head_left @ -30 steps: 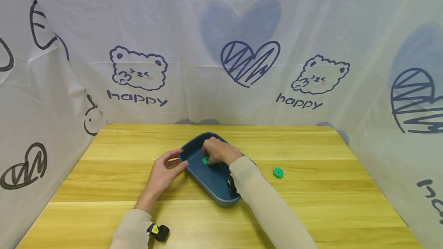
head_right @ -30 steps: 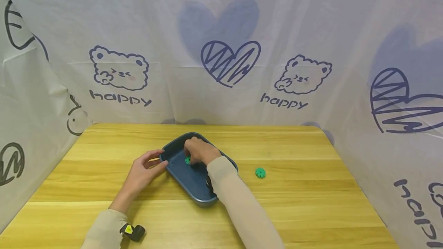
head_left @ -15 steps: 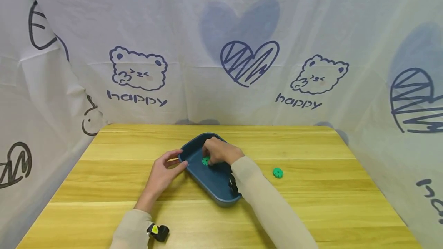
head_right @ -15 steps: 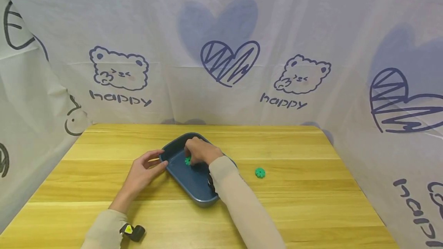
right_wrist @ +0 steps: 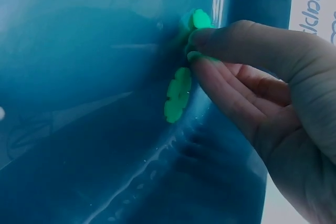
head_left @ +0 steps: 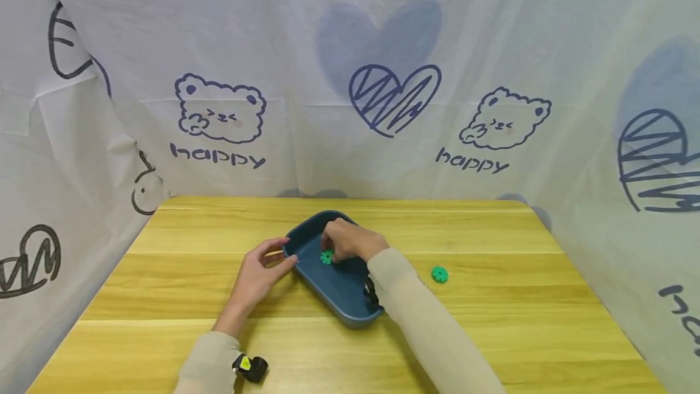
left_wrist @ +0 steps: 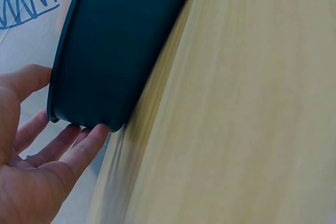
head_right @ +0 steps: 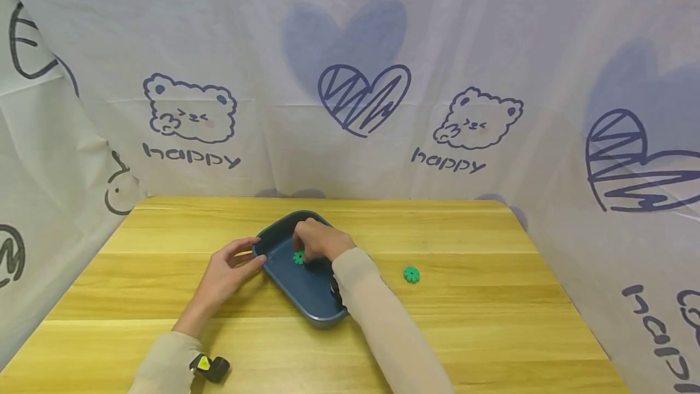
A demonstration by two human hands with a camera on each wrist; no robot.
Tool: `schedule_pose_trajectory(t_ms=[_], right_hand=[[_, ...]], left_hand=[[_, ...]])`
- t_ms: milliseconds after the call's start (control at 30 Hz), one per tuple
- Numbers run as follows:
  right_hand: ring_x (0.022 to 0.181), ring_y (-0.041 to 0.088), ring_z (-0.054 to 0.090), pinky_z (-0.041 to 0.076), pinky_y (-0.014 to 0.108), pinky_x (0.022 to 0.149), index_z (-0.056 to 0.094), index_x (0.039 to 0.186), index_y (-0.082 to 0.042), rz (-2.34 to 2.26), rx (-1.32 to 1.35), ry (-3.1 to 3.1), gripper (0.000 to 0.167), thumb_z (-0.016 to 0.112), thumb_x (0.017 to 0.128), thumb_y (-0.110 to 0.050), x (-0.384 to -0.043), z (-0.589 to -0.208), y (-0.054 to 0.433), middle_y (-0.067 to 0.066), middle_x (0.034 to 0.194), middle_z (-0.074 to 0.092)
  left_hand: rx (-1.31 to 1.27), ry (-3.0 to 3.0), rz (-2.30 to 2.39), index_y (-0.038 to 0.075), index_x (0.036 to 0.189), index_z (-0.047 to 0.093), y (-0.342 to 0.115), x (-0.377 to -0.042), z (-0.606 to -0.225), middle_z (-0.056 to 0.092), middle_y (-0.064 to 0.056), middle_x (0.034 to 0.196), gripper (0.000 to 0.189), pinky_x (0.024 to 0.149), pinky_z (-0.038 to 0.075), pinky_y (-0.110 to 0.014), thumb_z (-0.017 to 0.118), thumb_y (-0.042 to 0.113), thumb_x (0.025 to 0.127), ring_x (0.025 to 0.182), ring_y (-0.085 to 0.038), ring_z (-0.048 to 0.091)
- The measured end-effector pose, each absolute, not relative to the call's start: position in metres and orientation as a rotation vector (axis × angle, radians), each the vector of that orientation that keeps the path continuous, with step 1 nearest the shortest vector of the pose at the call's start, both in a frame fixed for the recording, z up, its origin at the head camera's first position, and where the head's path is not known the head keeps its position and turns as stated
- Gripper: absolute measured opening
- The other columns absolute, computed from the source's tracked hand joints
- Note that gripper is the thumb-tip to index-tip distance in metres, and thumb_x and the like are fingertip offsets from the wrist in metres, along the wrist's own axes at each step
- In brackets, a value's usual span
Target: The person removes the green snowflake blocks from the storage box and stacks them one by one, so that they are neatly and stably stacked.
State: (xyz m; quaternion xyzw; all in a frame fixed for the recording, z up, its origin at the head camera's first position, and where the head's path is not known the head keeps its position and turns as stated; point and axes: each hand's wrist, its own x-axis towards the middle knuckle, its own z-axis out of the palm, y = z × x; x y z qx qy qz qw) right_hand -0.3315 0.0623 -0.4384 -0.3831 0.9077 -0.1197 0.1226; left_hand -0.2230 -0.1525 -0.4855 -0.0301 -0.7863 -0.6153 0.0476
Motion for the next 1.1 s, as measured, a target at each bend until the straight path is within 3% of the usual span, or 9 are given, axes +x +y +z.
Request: schedule_pose_trajectory(t_ms=[433, 1100], right_hand=[[0.081, 0.01, 0.067, 0.057, 0.019, 0.074, 0.079, 0.105, -0.006, -0.453, -1.198, 2.649, 0.024, 0.084, 0.082, -0.008, -0.334, -0.435, 0.07, 0.005, 0.097, 0.077], [0.078, 0.008, 0.064, 0.057, 0.018, 0.071, 0.08, 0.107, -0.007, -0.805, -1.171, 2.604, 0.024, 0.083, 0.084, -0.011, -0.318, -0.399, 0.107, 0.006, 0.094, 0.076]], left_hand=[[-0.061, -2.402, -1.889, 0.012, 0.141, 0.061, -0.151, -0.223, -0.482, 0.06, -0.017, 0.145, 0.051, 0.089, 0.055, -0.016, 0.077, 0.024, 0.095, 0.129, -0.034, 0.063], [-0.068, -2.406, -1.882, 0.011, 0.141, 0.061, -0.15, -0.222, -0.481, 0.06, -0.018, 0.145, 0.051, 0.09, 0.054, -0.015, 0.077, 0.023, 0.094, 0.129, -0.036, 0.063]])
